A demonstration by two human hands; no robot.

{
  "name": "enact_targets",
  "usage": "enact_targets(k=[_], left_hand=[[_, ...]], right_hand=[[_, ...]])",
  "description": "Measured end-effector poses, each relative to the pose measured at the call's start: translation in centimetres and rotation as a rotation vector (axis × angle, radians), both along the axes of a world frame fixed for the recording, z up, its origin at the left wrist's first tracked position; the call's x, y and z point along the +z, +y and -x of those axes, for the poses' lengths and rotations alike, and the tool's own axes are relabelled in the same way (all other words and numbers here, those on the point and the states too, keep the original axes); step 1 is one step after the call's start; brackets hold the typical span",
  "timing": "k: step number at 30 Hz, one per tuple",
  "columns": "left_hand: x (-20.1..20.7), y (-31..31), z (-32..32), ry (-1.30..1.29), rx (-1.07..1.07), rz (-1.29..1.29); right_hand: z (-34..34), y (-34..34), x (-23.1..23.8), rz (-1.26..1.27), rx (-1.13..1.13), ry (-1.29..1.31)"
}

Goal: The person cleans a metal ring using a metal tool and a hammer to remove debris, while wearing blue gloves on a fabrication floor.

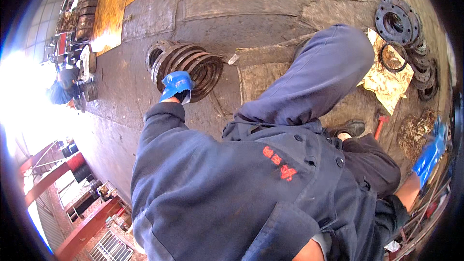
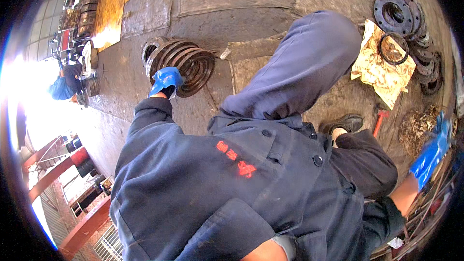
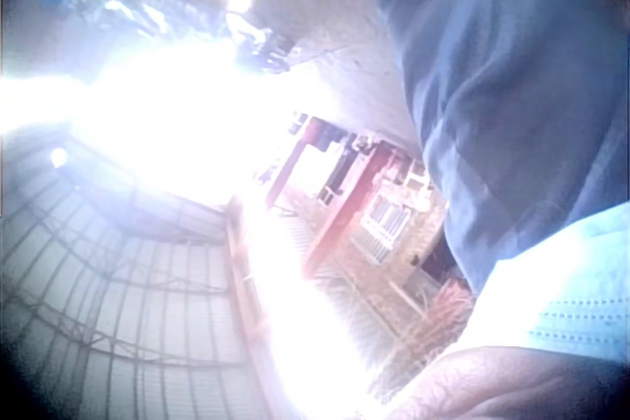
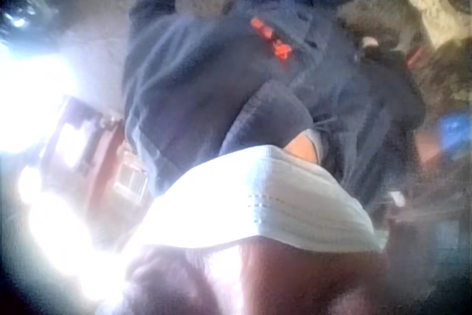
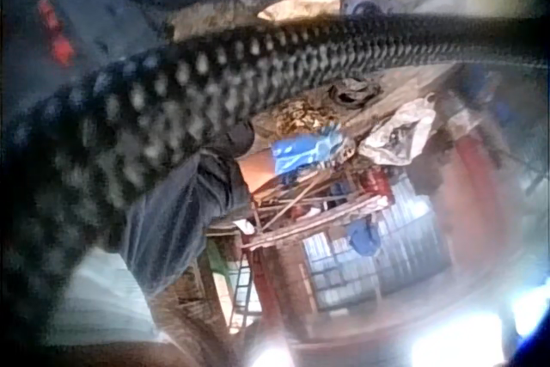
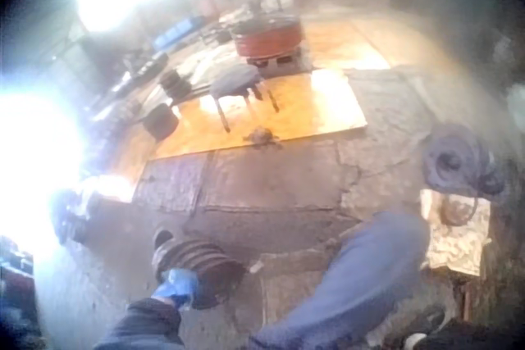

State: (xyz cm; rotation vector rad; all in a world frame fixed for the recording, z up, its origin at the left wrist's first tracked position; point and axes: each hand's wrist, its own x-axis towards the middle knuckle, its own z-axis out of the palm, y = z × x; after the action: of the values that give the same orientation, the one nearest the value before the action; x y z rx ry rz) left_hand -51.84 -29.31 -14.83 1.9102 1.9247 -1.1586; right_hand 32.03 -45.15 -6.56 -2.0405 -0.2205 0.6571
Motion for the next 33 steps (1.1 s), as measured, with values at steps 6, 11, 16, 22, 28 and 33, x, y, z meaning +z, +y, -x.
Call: enact_targets(k=[6,11,16,22,28,33], left_hand=[[0.9,1.4,1.4,-0.049,0.146,0.032],[1.2,7.2,2.5,-0.149,0.276,0.006],[4.9,21.1,-2.4,-0.441,0.343,-0.387],[17.8,25.7,-35.2,-1.333,-0.188,-0.703],[15.5,17.4,-54.6,-1.317,-0.601,-0.481],[12.1,15.3,-58.1,-0.887,-0.777,-0.312]], right_hand=[[2.9,9.3,0.5,-0.122,0.123,0.188],[1.3,13.8,-1.3,-0.181,0.234,0.174],[-1.1,14.0,-4.3,-0.287,0.288,-0.157],[-4.9,11.2,-6.7,-0.385,-0.118,0.207],[-2.7,12.6,-13.0,-0.757,-0.221,0.528],[1.2,17.1,-20.8,-0.821,-0.674,0.880]])
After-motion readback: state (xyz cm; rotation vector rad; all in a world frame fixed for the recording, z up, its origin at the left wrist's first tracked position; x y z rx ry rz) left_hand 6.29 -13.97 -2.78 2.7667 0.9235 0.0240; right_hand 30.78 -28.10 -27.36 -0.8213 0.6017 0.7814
